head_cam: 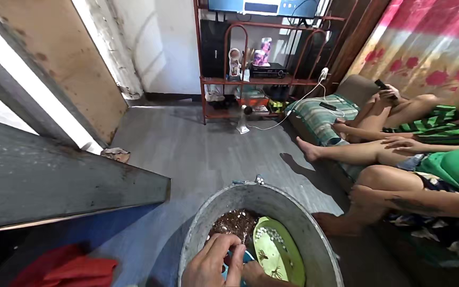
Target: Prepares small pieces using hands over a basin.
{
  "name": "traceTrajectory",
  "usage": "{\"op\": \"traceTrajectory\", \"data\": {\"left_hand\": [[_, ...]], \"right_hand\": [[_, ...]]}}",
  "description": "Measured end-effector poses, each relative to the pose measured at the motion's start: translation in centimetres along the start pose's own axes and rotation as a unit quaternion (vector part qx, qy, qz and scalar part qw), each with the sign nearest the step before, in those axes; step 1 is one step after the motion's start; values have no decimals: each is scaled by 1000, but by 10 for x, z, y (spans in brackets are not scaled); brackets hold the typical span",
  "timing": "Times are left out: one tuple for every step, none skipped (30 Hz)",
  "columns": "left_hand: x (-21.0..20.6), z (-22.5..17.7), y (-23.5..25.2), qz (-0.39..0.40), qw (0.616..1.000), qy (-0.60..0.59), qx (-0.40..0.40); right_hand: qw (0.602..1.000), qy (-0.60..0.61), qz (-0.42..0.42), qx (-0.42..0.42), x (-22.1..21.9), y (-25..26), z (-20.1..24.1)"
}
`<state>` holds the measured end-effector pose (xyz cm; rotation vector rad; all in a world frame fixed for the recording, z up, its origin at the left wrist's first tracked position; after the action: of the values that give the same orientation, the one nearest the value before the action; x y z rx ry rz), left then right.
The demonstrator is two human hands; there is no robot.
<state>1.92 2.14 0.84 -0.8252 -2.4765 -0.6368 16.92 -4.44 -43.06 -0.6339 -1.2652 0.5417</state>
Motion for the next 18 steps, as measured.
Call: {"op": "traceTrajectory", "data": {"left_hand": [[0,0,0,0,1000,3,-1],[0,1,0,0,1000,5,-1],[0,1,1,0,1000,6,-2],[0,1,1,1,1000,6,-2],[0,0,1,1,1000,7,-3],[0,0,1,1,1000,8,-3],[0,0,1,0,1000,8,-4],[0,0,1,0,1000,10,-6],[-1,1,1,2,1000,12,-7],[-1,1,1,3,1000,14,-8],[-1,1,1,4,1000,17,-7],[-1,1,1,4,1000,20,-8],[0,1,1,4,1000,22,-9],[0,1,1,2,1000,23,-11],[0,1,1,1,1000,23,-13],[-1,1,1,0,1000,23,-15],[-1,2,1,-1,1000,24,-15],[-1,2,1,-1,1000,25,-15]], "right_hand": [[1000,-1,1,0,0,1,0],[1000,0,3,-1,0,2,0],[1000,2,5,-4,0,4,1],[1000,3,7,-7,0,4,1],[1000,3,8,-10,1,4,1],[1000,0,10,-11,1,3,1],[1000,-5,11,-11,1,2,2],[1000,-9,15,-11,2,0,3],[1000,-12,18,-10,2,-1,4],[1000,-13,18,-10,1,0,4],[1000,-14,15,-9,0,0,3],[1000,-15,11,-7,-1,0,4],[1000,-15,9,-6,0,0,4],[1000,-12,9,-7,2,-2,5],[1000,-10,8,-7,1,-2,5],[1000,-9,8,-6,0,0,4],[1000,-8,11,-4,1,1,3],[1000,-7,12,-1,1,2,2]]}}
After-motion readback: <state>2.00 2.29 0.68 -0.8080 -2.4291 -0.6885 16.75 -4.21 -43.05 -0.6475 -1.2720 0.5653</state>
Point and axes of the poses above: each hand's wrist, its own y-axis towards the middle knuckle, its own x-axis out of the back of the hand, z = x × y, the point moved 3 cm from there along y, towards the middle knuckle, and after that the axes turned 5 degrees about -y, right-handed, at the moved point
